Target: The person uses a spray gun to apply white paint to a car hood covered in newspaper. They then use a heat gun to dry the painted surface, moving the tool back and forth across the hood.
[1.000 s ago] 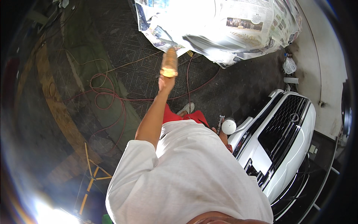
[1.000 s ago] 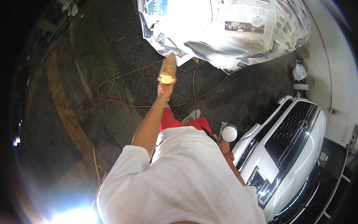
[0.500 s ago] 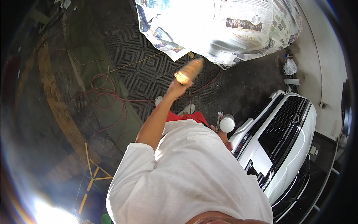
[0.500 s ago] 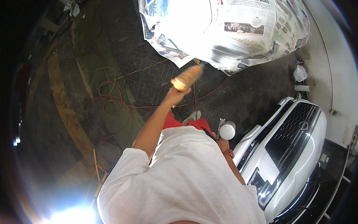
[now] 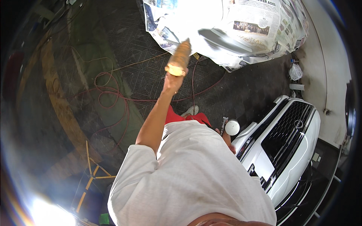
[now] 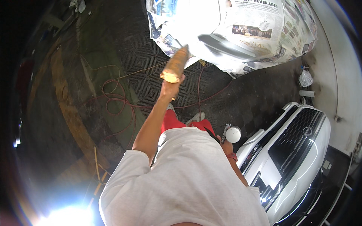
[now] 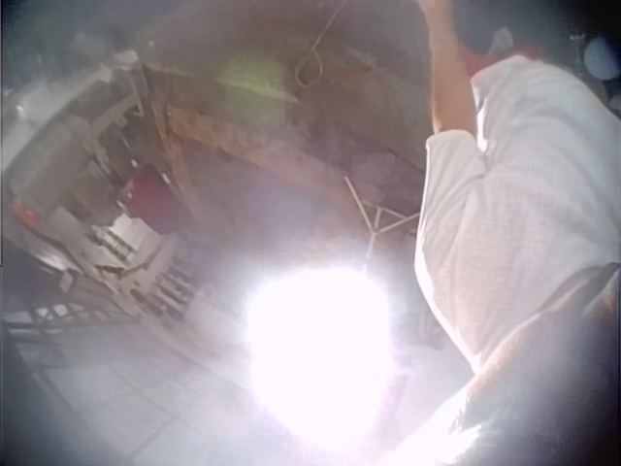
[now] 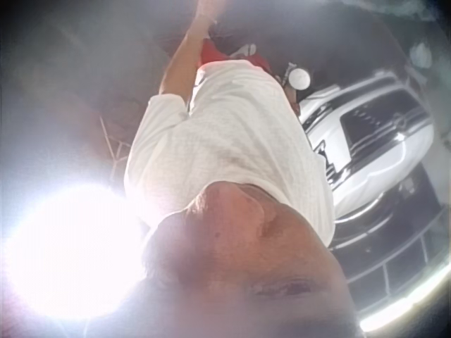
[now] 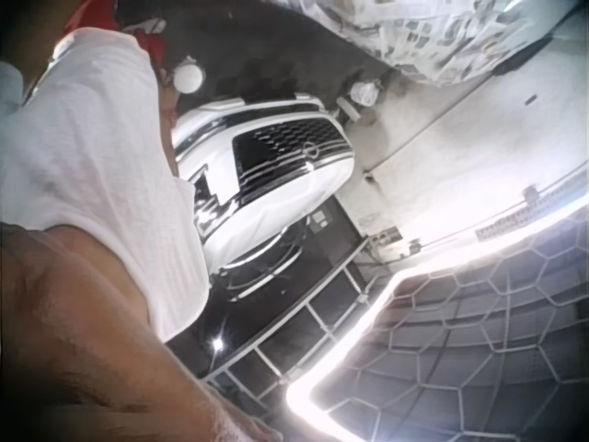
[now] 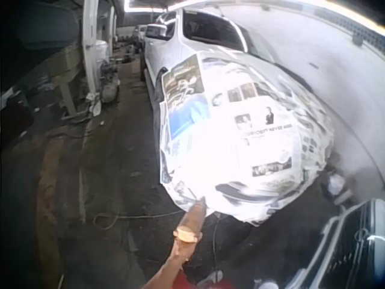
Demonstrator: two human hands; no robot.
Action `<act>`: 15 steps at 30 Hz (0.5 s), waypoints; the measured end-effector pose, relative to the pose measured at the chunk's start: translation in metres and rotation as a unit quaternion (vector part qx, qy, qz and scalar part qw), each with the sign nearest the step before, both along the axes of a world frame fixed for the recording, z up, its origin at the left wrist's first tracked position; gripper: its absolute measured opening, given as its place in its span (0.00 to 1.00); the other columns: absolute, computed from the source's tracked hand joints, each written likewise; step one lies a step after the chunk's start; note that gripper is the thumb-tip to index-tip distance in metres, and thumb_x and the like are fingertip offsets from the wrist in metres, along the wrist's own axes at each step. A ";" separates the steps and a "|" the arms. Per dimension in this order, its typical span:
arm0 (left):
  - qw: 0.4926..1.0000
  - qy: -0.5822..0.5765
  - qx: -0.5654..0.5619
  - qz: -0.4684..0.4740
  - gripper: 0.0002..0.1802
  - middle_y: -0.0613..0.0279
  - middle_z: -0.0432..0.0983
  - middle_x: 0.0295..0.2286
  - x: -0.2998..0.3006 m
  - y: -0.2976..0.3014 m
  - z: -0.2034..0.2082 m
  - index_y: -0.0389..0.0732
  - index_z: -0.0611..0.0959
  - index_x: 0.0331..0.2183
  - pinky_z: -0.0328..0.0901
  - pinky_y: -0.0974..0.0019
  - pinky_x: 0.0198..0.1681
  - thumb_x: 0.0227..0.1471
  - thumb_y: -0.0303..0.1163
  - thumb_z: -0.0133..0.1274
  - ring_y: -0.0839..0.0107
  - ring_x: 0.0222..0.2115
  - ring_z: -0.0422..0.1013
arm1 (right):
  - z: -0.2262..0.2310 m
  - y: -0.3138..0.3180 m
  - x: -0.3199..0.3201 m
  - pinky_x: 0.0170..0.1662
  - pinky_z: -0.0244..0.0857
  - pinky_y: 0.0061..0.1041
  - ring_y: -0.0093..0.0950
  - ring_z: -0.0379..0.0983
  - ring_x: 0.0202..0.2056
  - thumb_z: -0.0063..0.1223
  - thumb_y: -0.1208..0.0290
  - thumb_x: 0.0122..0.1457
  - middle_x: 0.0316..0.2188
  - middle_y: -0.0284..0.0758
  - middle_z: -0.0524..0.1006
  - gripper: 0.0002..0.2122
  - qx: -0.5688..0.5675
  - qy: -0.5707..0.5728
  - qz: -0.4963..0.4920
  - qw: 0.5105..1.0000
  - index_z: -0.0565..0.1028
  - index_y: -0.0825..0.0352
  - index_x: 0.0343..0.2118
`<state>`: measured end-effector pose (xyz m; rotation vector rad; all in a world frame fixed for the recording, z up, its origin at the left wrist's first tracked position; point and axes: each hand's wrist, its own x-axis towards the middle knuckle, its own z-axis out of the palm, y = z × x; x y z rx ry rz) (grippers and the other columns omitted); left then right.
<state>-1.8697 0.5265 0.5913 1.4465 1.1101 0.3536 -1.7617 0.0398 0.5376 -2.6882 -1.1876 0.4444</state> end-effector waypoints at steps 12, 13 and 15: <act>0.989 0.005 -0.051 -0.137 0.43 0.51 0.74 0.55 -0.025 -0.005 0.053 0.40 0.72 0.61 0.64 0.56 0.62 0.52 0.52 0.67 0.57 0.58 0.70 | 0.071 0.078 -0.014 0.67 0.56 0.40 0.52 0.57 0.67 0.60 0.51 0.63 0.67 0.58 0.60 0.44 0.032 0.111 -0.053 0.992 0.48 0.70 0.72; 0.996 -0.006 -0.022 -0.083 0.44 0.45 0.76 0.54 -0.028 -0.002 0.049 0.37 0.73 0.60 0.67 0.55 0.59 0.51 0.54 0.66 0.53 0.56 0.72 | 0.070 0.077 -0.015 0.67 0.56 0.40 0.52 0.57 0.67 0.60 0.51 0.63 0.67 0.58 0.60 0.44 0.027 0.103 -0.045 0.993 0.49 0.70 0.72; 0.996 0.082 -0.028 0.016 0.44 0.44 0.77 0.52 -0.021 0.012 0.036 0.33 0.72 0.59 0.68 0.56 0.57 0.52 0.53 0.66 0.55 0.53 0.74 | 0.068 0.075 -0.017 0.67 0.56 0.40 0.51 0.57 0.68 0.60 0.51 0.63 0.67 0.58 0.59 0.44 0.017 0.086 -0.029 0.996 0.49 0.71 0.72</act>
